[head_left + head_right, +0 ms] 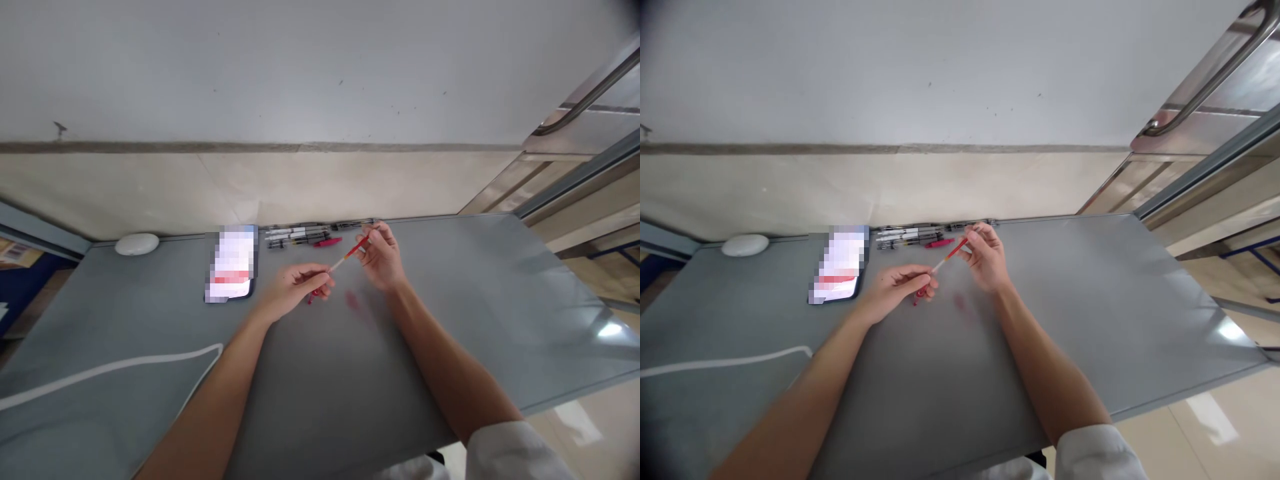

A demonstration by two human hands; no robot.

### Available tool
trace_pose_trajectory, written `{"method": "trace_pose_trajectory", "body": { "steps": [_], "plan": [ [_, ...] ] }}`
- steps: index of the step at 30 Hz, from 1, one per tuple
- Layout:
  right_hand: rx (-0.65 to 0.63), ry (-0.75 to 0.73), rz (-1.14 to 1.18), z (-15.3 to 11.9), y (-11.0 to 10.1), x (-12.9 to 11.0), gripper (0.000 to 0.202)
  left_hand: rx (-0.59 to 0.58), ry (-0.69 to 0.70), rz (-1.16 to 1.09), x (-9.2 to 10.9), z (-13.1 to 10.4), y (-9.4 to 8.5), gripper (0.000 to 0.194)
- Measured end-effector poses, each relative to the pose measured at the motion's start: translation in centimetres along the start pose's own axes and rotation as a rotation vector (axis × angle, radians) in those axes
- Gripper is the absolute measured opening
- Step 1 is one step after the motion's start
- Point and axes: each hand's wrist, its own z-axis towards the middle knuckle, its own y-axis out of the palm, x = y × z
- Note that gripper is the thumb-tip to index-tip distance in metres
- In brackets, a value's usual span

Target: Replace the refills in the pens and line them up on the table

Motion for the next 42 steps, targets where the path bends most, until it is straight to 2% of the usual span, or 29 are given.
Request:
{"method": "trace_pose_trajectory", "body": {
  "steps": [6, 15, 23, 31, 42],
  "plan": [
    [-0.033, 0.079, -0.008, 0.3, -1.1, -0.2, 0.022, 0.055, 0.008, -0.209, -0.7, 0.5, -0.7, 0.028],
    [-0.185, 0.343, -0.235, 0.2, -1.7, -0.2, 0.019, 0.191, -0.048, -0.502, -0.2, 0.8, -1.1, 0.027],
    [-0.186, 0.314, -0.225, 0.3, -2.7, -0.4, 0.02, 0.186, -0.023, -0.523, -0.6, 1.0, -1.4, 0.031],
    [-0.182, 0.264, -0.262, 0.1, -1.8, 0.0, 0.023, 0.28, -0.023, -0.616, -0.6, 1.2, -1.2, 0.029],
    [-0.126, 0.172, -0.332, -0.2, -1.5, 0.3, 0.025, 0.358, -0.026, -0.607, -0.2, 1.0, -0.7, 0.031]
  ]
}}
